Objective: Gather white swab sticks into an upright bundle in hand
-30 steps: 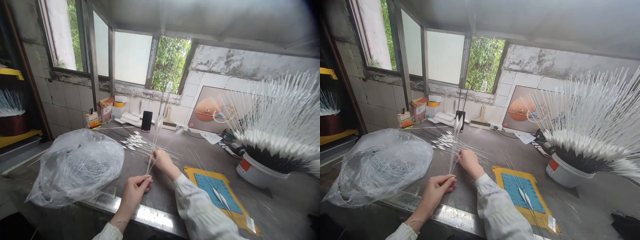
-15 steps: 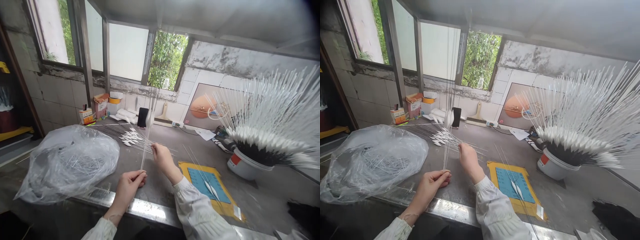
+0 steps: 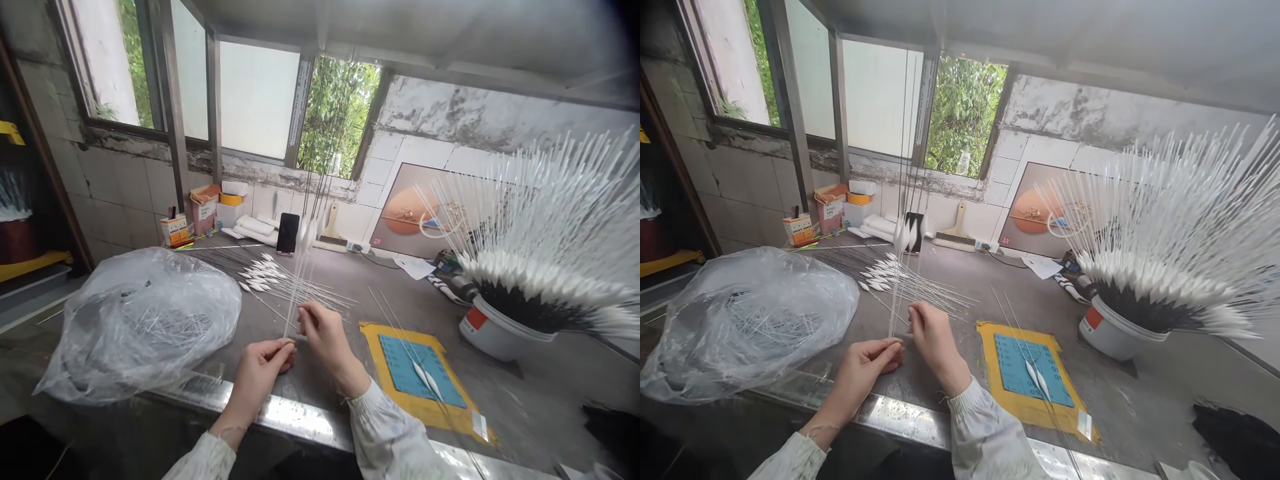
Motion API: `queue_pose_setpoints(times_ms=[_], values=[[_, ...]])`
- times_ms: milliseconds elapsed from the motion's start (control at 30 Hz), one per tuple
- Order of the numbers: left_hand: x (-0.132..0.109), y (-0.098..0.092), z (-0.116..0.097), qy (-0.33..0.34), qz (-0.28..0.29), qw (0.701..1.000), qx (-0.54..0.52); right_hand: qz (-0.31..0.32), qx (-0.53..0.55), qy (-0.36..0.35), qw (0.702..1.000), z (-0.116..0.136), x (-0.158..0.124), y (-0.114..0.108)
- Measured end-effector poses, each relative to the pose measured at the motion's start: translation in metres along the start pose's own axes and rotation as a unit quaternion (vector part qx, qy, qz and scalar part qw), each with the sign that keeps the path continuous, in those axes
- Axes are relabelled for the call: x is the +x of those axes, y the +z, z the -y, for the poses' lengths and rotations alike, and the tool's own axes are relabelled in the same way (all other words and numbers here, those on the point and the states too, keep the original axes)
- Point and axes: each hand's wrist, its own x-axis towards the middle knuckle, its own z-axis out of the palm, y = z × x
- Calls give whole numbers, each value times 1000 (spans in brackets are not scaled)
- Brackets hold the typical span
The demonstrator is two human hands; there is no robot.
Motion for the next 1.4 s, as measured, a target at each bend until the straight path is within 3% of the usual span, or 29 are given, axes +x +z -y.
queue_pose_setpoints(times_ms=[200,467,600,733,900,1000,1133,1233,1400], values=[[0,0,-1,-10,1,999,-33,-73,113,-2,991,14,-5,0],[2,-2,4,-5,13,1000,-23,-57,159,15,986,15,-5,2],[2,-3,4,-1,14,1000,-19,-4,182,41,982,18,0,-6],[1,-3,4,17,28,999,4,150,213,121,958,29,7,-16],[0,-2,2,14,19,1000,-6,104,93,80,987,30,4,-15],[0,-1,-1,10,17,1000,-7,146,24,87,985,13,6,-4],[-2,0,-2,-3,-1,1000,0,139,-93,117,979,-15,22,19],[-2,-1,-1,3,1,1000,4,137,-141,106,975,-21,33,29],[1,0,1,-2,-1,1000,-6,44,-128,63,989,-9,28,13]])
